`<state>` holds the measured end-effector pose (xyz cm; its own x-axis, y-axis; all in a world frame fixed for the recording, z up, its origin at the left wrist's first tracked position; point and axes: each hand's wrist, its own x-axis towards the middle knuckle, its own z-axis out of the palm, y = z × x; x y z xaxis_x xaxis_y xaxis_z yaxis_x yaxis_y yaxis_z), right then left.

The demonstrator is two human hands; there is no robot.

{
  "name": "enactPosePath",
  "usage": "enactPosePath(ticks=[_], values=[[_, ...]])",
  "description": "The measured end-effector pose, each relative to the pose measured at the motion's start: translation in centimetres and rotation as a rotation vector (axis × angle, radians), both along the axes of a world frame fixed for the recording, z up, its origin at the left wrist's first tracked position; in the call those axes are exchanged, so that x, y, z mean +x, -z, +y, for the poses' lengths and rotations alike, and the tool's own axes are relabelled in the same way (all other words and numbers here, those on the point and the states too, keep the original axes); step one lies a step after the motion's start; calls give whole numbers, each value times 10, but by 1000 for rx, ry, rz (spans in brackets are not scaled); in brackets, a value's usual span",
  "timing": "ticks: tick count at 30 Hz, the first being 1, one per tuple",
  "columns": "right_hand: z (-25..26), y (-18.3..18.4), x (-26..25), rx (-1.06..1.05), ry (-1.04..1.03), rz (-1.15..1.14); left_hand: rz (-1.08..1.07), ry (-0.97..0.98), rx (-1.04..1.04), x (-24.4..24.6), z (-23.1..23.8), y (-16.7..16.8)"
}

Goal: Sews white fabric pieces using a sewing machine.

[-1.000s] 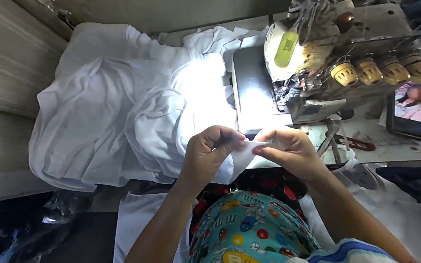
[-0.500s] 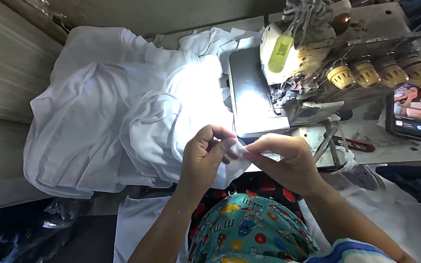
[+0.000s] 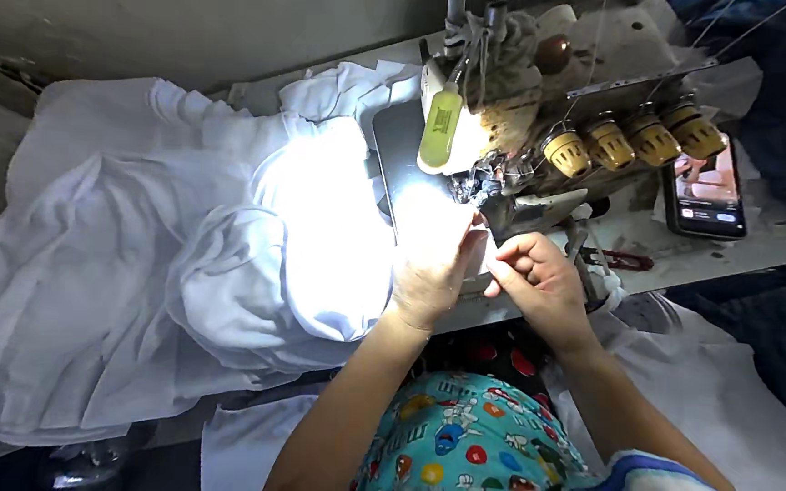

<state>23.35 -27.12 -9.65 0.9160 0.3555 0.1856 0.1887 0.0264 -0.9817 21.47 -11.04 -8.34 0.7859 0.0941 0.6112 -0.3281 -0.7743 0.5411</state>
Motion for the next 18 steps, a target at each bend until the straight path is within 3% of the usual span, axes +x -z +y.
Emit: enactPosePath(ticks=[5,8,13,18], values=[[0,3,0,-94,8,-168,208,-115,228,-29,-13,-6],[1,5,6,-179,41,-254,180,-170,253,-29,-18,-1],[2,7,12,-354,49,-338,161,-112,232,-14,0,-1],[-3,11,7,-455,5,-405,314,-3,248,2,22,-9]])
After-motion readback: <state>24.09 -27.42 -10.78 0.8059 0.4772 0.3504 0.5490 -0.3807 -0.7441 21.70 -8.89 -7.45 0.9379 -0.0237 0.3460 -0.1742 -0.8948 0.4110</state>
